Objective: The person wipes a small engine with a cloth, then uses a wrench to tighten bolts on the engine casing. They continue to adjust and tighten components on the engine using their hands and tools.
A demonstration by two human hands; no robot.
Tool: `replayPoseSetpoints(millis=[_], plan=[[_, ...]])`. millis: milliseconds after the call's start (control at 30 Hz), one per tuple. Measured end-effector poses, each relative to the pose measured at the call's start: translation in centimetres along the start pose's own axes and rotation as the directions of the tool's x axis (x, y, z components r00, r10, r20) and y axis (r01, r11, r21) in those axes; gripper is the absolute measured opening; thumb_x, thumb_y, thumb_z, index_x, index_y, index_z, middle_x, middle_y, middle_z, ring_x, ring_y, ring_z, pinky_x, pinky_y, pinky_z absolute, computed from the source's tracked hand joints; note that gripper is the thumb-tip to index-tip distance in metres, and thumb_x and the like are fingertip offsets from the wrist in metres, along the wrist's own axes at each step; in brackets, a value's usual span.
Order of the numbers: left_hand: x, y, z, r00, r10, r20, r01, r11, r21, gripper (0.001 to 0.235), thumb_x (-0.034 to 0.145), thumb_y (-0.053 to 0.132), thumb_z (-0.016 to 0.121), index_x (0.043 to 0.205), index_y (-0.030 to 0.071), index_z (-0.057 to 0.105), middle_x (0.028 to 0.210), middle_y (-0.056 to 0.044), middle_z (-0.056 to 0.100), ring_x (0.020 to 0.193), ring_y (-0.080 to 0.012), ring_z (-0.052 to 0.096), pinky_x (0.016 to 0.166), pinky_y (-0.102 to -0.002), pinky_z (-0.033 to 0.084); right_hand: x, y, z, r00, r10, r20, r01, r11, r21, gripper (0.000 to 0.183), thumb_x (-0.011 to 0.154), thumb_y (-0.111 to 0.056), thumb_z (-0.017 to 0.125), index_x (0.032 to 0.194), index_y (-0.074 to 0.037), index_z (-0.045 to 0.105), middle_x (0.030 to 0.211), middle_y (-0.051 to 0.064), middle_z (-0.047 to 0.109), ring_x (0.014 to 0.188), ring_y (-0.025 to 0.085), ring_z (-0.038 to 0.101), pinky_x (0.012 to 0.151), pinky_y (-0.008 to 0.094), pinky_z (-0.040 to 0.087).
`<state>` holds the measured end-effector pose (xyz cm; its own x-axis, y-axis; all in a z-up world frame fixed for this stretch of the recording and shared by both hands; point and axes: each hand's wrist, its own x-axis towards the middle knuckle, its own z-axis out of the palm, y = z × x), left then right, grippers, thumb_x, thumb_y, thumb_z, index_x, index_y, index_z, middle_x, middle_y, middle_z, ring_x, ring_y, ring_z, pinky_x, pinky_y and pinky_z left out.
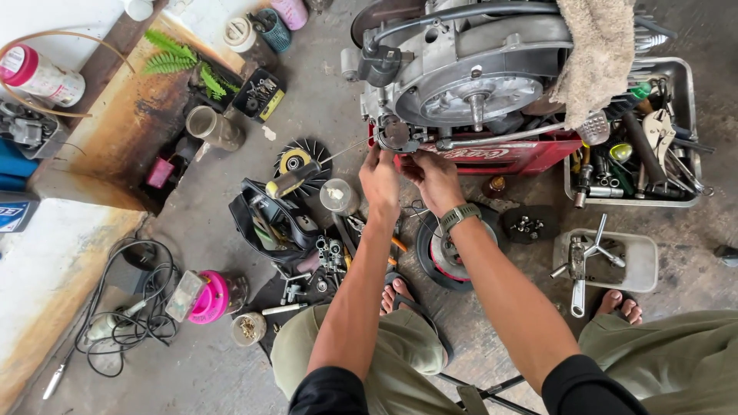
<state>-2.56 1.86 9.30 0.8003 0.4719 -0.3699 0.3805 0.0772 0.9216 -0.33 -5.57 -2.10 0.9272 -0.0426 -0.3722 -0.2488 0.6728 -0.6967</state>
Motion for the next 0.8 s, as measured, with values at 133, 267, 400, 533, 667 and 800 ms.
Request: replayPoseSetpoints(millis=[133,267,400,533,667,800], plan=[[-0.8,0.8,-1.4,0.983,0.153,-0.098,-0.159,0.986,-0.056,0.046,0.08,0.025,0.061,0.122,0.006,0.058,0.072,-0.007,0.051,0.074,-0.0144,0.046,0.067,-0.031,0.041,-0.3,0.4,-0.2,0.998,-0.061,0.0,0.061,0.995,-0.081,0.011,0.083,-0.007,0.064,0.091,0.0,0.061,0.081,0.016,0.068,0.073,0.023,0.069,0.067,0.03,0.06],[-0.6,0.8,-2.3,0.89,0.409,-0.203,-0.44,0.887,-0.141,0.03,0.094,0.022,0.055,0.118,0.004,0.059,0.081,-0.008,0.054,0.083,-0.0155,0.05,0.076,-0.031,0.04,-2.7,-0.9,0.4,0.995,-0.096,-0.009,0.092,0.978,-0.187,0.016,0.085,-0.005,0.059,0.098,0.005,0.057,0.08,0.018,0.065,0.065,0.018,0.066,0.059,0.027,0.059],[-2.0,2.5,-3.0,0.812,0.492,-0.314,-0.562,0.806,-0.189,0.028,0.098,0.023,0.047,0.102,0.004,0.067,0.098,-0.017,0.067,0.102,-0.0212,0.059,0.096,-0.04,0.043,-4.2,-1.0,-0.1,0.969,-0.24,0.056,0.24,0.869,-0.434,0.019,0.085,-0.006,0.057,0.1,0.006,0.057,0.08,0.02,0.066,0.061,0.019,0.066,0.054,0.027,0.059],[-1.3,2.0,-4.9,0.748,0.585,-0.313,-0.629,0.776,-0.05,0.028,0.098,0.024,0.045,0.095,0.009,0.068,0.09,-0.009,0.068,0.089,-0.015,0.061,0.088,-0.033,0.045,-10.1,-7.5,3.1,0.807,-0.538,0.244,0.561,0.565,-0.605,0.015,0.09,-0.004,0.057,0.104,0.002,0.059,0.081,0.017,0.066,0.066,0.016,0.064,0.056,0.025,0.055],[-2.5,-0.4,-4.0,0.539,0.835,0.107,-0.837,0.517,0.181,0.019,0.091,0.015,0.055,0.078,0.008,0.065,0.066,-0.013,0.062,0.062,-0.0289,0.058,0.061,-0.039,0.047,-15.3,-13.7,6.0,0.589,-0.515,0.623,0.807,0.341,-0.482,0.046,0.085,-0.014,0.067,0.126,-0.002,0.049,0.105,0.017,0.06,0.078,0.019,0.059,0.066,0.031,0.05],[-3.6,-2.3,-2.6,0.438,0.722,0.535,-0.891,0.27,0.366,0.023,0.082,0.034,0.057,0.071,0.014,0.059,0.062,-0.008,0.059,0.059,-0.0366,0.061,0.052,-0.047,0.047,-17.0,-15.8,6.7,0.561,-0.432,0.706,0.814,0.131,-0.567,0.048,0.087,-0.014,0.064,0.13,-0.001,0.047,0.08,0.013,0.059,0.066,0.022,0.06,0.056,0.031,0.049]])
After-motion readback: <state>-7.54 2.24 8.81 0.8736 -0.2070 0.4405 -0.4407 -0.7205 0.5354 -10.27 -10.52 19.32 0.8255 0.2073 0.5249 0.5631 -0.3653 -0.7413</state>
